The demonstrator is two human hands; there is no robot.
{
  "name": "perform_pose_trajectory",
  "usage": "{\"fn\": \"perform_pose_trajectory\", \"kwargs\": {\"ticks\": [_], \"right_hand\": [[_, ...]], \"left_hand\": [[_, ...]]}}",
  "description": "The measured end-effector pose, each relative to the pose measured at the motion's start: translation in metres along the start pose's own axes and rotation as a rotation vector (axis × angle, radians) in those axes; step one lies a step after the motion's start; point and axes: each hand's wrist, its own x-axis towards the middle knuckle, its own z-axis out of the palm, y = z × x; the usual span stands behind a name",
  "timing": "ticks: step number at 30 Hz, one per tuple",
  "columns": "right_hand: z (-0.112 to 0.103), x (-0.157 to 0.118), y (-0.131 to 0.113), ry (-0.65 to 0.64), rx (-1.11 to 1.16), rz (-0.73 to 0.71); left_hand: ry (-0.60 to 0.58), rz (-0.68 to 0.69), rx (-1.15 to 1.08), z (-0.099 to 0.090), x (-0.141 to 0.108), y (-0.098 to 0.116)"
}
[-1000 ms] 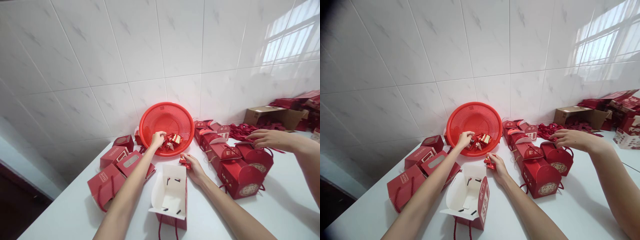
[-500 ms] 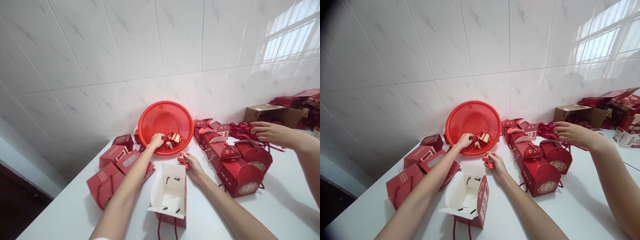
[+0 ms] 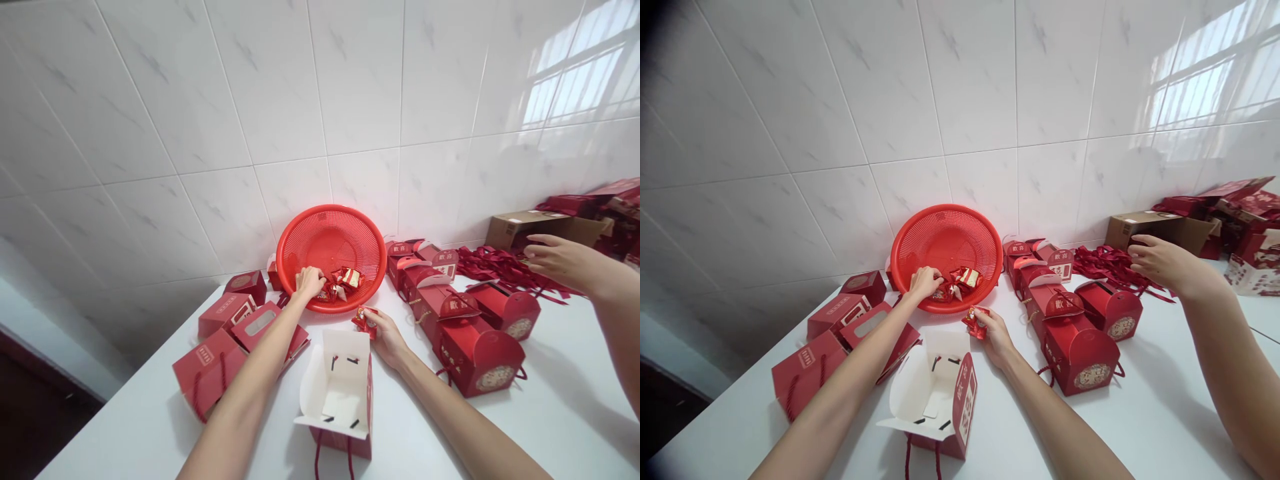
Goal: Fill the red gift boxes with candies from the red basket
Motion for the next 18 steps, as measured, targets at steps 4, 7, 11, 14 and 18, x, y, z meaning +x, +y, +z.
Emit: {"fn": "perform_pose_trajectory", "kwargs": {"ticks": [4, 7, 11, 14, 18], "right_hand": [[0.004, 0.002, -0.016, 0.046, 0.169, 0.044], [0.024, 0.002, -0.033, 0.095, 0.306, 0.099], [0.126, 0.006, -0.033, 0.162, 0.493, 0.228], [0.237, 0.016, -0.01, 0.196, 0.638, 0.361], [0.329, 0.025, 0.024, 0.287, 0.828, 0.518]], "left_hand": [[0.068, 0.006, -0.165, -0.007, -0.006, 0.0], [0.117, 0.036, -0.32, -0.009, -0.011, 0.002], [0.14, 0.088, -0.553, -0.008, -0.021, 0.007], [0.089, 0.139, -0.74, -0.004, -0.033, 0.011], [-0.024, 0.19, -0.951, 0.0, -0.05, 0.017]]}}
